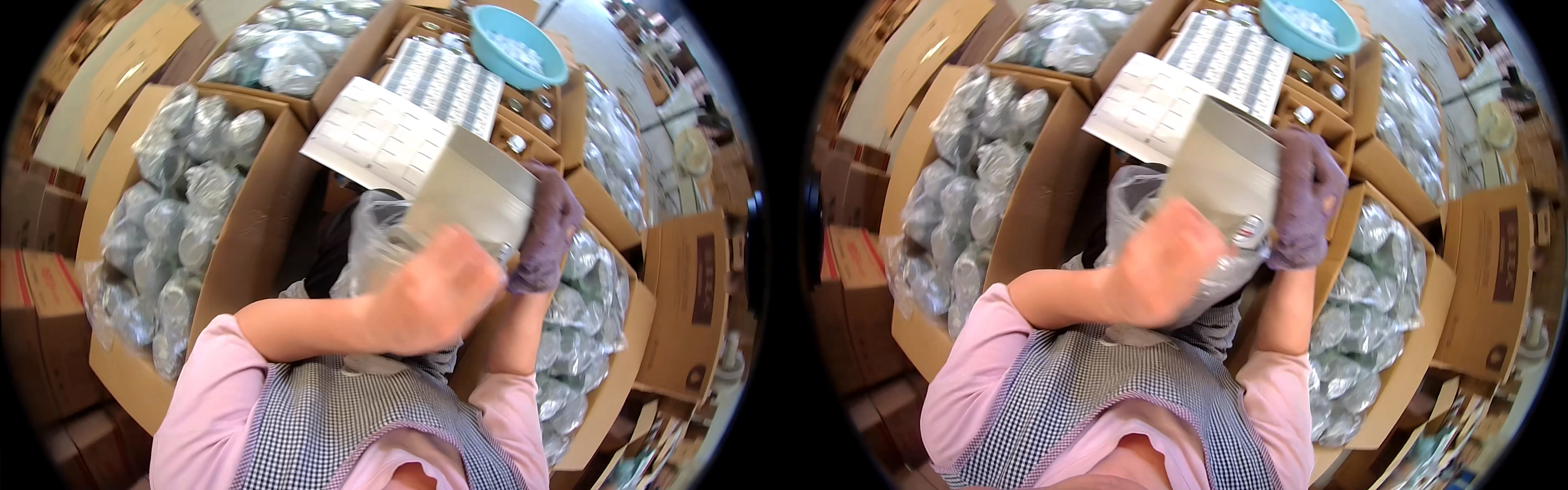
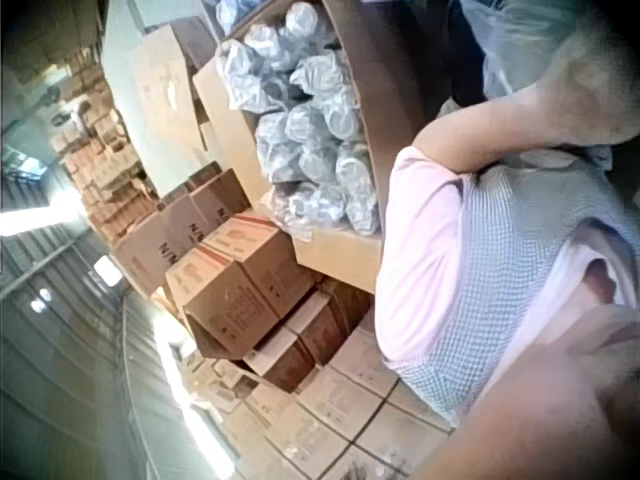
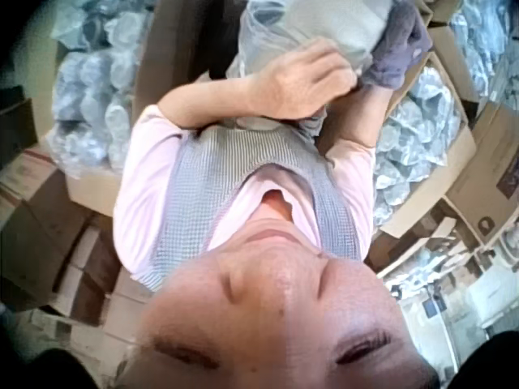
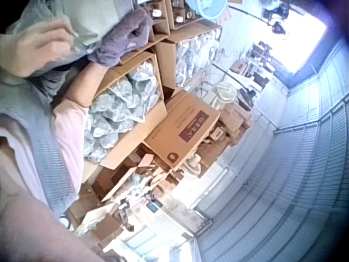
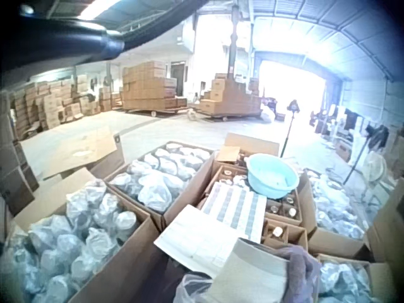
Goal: The person unpacks cylindrical kitchenware from plastic bags, removes stickers, and assembles each unit by inserting a metal inner pot and a lid. The person repeats this process for several units in a warehouse setting.
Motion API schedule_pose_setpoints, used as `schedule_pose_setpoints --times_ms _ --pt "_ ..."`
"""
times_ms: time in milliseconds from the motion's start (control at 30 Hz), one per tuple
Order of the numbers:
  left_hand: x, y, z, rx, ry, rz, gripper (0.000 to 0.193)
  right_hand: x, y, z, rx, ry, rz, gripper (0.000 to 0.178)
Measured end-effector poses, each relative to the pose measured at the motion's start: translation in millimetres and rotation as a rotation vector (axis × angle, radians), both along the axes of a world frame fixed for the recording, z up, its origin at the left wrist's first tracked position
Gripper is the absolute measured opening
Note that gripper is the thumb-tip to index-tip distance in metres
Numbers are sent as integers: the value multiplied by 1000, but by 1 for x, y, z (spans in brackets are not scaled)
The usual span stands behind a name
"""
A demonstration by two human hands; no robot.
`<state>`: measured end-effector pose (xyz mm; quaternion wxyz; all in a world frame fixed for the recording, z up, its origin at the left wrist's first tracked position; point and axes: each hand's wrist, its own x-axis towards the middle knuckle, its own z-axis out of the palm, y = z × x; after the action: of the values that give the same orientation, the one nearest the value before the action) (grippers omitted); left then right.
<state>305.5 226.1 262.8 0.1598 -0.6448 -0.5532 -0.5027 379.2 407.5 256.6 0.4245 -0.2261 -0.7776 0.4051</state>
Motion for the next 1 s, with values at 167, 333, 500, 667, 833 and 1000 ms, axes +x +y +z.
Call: schedule_pose_setpoints --times_ms 167,333,500,667,833,1000 --pt "-21 -28 15 248 -124 -338 21 7 8 -11 -90 18 5 45" --pt "-189 -85 -89 -252 -1064 86 27 11 7 -7 374 -98 -95 54" --pt "-227 -76 -266 -621 -1103 113 13 -1 8 -8 252 -125 -76 62" --pt "-217 -5 -316 -493 -946 314 17 -1 8 -9 184 -58 -16 63" --pt "-216 6 -343 -358 -661 817 70 -9 5 -2 238 -49 -21 61" --pt "-190 -11 -257 -587 -498 1039 62 -6 22 -15 109 294 177 53"
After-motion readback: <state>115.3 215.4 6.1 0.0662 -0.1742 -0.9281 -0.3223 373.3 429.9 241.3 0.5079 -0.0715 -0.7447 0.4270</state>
